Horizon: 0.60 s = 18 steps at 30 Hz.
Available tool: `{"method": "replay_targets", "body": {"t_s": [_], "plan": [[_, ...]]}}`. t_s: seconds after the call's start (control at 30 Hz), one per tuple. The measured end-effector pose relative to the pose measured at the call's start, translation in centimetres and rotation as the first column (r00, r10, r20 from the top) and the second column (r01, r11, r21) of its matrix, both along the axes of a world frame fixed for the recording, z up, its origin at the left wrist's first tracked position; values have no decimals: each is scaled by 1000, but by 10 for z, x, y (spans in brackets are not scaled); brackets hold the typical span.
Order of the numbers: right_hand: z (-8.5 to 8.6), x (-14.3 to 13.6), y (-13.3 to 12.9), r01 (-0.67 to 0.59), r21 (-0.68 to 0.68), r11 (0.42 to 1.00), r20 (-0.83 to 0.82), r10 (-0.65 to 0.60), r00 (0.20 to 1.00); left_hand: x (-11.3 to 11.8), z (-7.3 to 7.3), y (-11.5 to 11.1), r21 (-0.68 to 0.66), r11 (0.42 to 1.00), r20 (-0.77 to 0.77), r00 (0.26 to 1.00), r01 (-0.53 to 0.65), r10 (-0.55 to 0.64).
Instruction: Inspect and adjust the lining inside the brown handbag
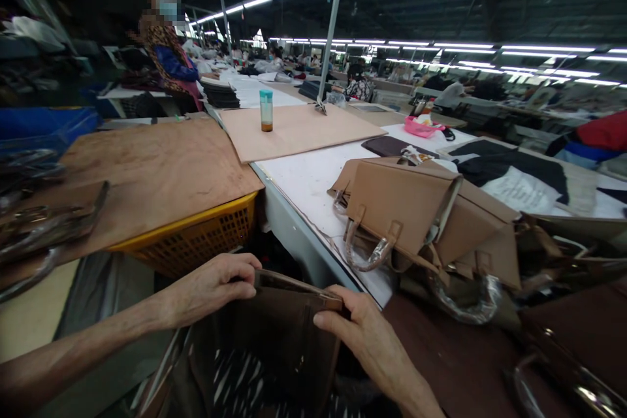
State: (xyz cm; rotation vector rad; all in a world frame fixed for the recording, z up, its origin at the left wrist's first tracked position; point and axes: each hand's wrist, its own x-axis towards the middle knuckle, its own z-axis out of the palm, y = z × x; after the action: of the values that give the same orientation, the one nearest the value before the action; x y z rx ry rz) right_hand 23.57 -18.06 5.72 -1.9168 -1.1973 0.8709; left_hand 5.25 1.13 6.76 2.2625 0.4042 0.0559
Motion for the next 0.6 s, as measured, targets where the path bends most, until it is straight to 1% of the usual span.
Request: {"method": "replay_targets", "body": {"t_s": [0.07, 0.2, 0.3, 0.6], "plan": [[-1, -1, 0, 14, 1, 1000, -9, -14, 1000, 2, -1, -1, 6, 1000, 12, 1000, -9, 9], [0, -5, -4, 95, 37, 995, 47, -97, 994, 4, -1, -4, 40, 999, 16, 1000, -21, 21], [1, -8, -5, 104, 58, 993, 56, -107, 993, 5, -3, -6, 48, 998, 11, 999, -44, 43], [3, -9, 0, 101, 84, 991, -123, -90, 988, 8, -6, -10, 61, 983, -30, 984, -172, 174]]}}
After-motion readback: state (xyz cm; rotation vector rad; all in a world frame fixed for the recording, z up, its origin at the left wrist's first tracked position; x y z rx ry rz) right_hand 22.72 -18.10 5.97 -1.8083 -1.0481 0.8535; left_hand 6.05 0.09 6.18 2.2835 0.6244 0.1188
